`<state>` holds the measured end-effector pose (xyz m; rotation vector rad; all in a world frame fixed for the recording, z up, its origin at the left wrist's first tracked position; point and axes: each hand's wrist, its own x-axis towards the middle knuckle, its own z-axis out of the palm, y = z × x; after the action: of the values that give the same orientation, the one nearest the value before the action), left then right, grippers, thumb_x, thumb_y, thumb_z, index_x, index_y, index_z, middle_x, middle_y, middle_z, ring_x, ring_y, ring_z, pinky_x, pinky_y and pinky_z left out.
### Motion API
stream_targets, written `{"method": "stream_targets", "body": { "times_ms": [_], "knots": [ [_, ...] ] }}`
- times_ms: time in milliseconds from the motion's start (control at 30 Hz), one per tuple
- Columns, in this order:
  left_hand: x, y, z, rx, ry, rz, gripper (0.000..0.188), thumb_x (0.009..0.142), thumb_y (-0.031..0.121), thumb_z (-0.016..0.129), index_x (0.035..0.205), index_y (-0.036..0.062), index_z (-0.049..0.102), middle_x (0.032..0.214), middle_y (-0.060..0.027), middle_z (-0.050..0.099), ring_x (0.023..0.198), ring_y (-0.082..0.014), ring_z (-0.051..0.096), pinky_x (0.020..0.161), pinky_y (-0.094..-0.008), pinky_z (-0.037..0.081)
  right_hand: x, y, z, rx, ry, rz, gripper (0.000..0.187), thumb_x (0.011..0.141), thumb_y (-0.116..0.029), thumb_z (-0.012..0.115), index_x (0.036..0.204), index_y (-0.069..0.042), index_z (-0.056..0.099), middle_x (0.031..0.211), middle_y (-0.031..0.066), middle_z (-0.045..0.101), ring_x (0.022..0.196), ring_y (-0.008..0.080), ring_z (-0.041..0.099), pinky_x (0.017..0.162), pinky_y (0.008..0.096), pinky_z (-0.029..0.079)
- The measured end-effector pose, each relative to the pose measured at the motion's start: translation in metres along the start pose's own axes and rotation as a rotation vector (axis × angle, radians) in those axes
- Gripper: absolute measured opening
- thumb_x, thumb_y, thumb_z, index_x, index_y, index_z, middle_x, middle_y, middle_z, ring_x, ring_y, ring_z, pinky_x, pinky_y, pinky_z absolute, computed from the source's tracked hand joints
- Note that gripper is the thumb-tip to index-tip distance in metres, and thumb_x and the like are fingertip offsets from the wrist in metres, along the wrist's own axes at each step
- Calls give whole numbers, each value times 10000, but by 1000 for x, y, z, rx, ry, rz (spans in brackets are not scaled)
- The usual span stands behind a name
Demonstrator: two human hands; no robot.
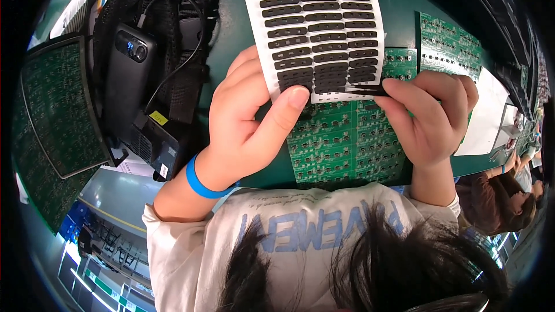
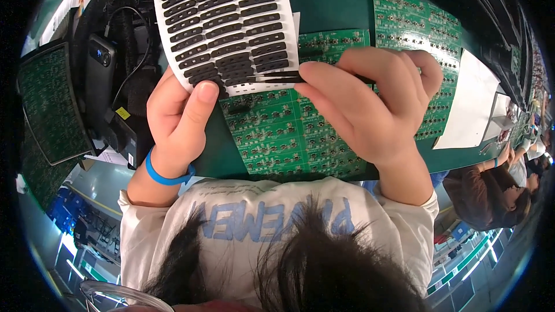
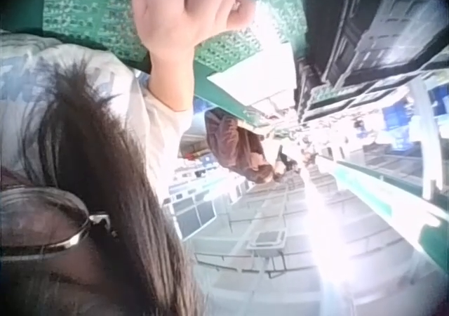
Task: The person applies small components from a component sheet onto a printed circuit board using tweezers.
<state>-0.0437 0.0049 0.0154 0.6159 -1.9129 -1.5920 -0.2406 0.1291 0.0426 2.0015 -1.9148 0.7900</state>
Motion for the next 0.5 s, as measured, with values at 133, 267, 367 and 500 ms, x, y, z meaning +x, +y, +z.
{"method": "stream_targets", "body": {
  "times_ms": [133,267,367,500],
  "knots": [
    [1,-2,1,-19,-6,4,156,848,87,613,941,-31,653,981,-142,653,970,-297,581,871,-354,411,0,0,1,-7,-32,-4,297,609,-290,773,884,-203,701,755,-47,546,642,104,480,735,295,306],
    [3,-7,1,95,-48,112,149,831,91,621,935,-10,654,972,-136,651,958,-318,582,888,-389,405,2,1,2,5,-64,-7,256,617,-272,774,851,-206,693,754,-56,558,650,108,497,733,297,311],
    [5,-10,1,191,-62,171,145,827,100,623,933,5,650,940,-130,646,918,-326,585,890,-406,403,6,5,-2,120,-183,70,226,625,-249,775,825,-196,685,759,-50,576,671,120,525,716,298,316],
    [7,-9,7,129,-9,116,121,834,91,619,927,18,644,846,-112,632,791,-299,580,807,-382,428,2,-4,-10,340,-195,251,208,629,-236,776,808,-190,681,765,-44,588,691,132,546,701,303,323]
  ]
}}
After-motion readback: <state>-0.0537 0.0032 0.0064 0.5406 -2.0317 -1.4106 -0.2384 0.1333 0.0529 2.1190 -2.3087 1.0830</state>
